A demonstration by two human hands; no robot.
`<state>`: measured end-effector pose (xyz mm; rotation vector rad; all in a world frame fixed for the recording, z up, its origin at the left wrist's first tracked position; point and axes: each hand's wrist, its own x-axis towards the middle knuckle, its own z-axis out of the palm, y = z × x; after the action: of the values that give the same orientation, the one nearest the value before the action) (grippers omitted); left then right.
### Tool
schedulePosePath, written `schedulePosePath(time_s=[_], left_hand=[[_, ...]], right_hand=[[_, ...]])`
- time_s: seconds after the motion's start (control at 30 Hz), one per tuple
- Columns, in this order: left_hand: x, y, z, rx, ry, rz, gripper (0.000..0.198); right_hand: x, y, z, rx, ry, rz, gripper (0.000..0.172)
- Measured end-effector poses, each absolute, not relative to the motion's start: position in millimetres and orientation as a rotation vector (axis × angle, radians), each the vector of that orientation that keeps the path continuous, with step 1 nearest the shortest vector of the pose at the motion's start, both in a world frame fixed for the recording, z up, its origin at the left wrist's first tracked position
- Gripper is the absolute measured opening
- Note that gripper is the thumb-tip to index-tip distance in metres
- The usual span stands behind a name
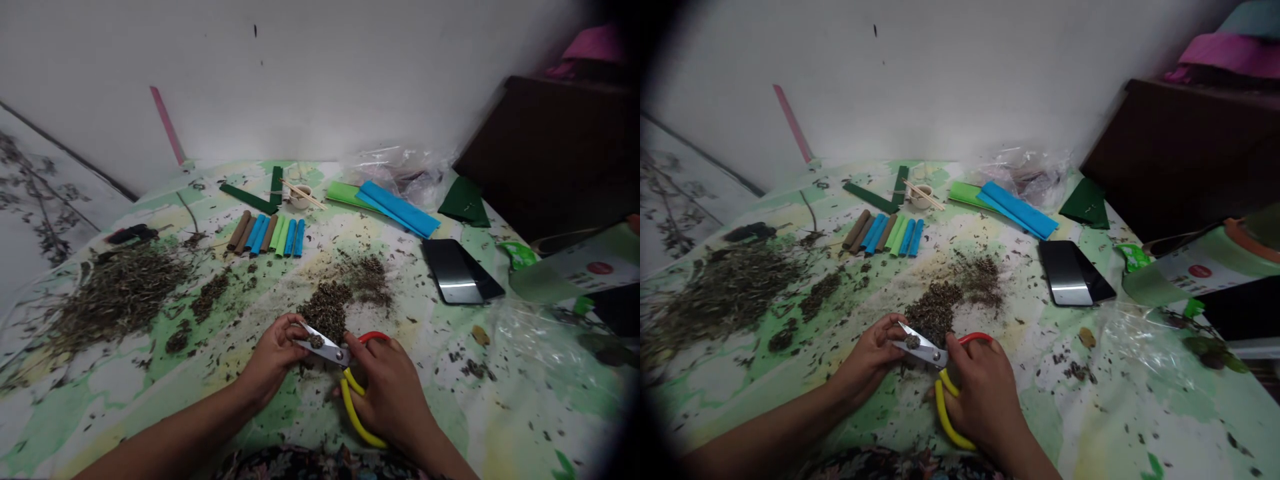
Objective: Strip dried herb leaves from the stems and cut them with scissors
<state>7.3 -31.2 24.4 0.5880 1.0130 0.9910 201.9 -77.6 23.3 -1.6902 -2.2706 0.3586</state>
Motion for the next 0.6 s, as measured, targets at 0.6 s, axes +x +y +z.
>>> schedulePosePath(time_s=[0.6], left_hand=[[5.3, -30.0, 19.4, 0.582, 0.955, 0.999, 0.040]], right_hand=[[201.3, -79.6, 20.4, -1.778, -2.237, 0.391, 0.055]])
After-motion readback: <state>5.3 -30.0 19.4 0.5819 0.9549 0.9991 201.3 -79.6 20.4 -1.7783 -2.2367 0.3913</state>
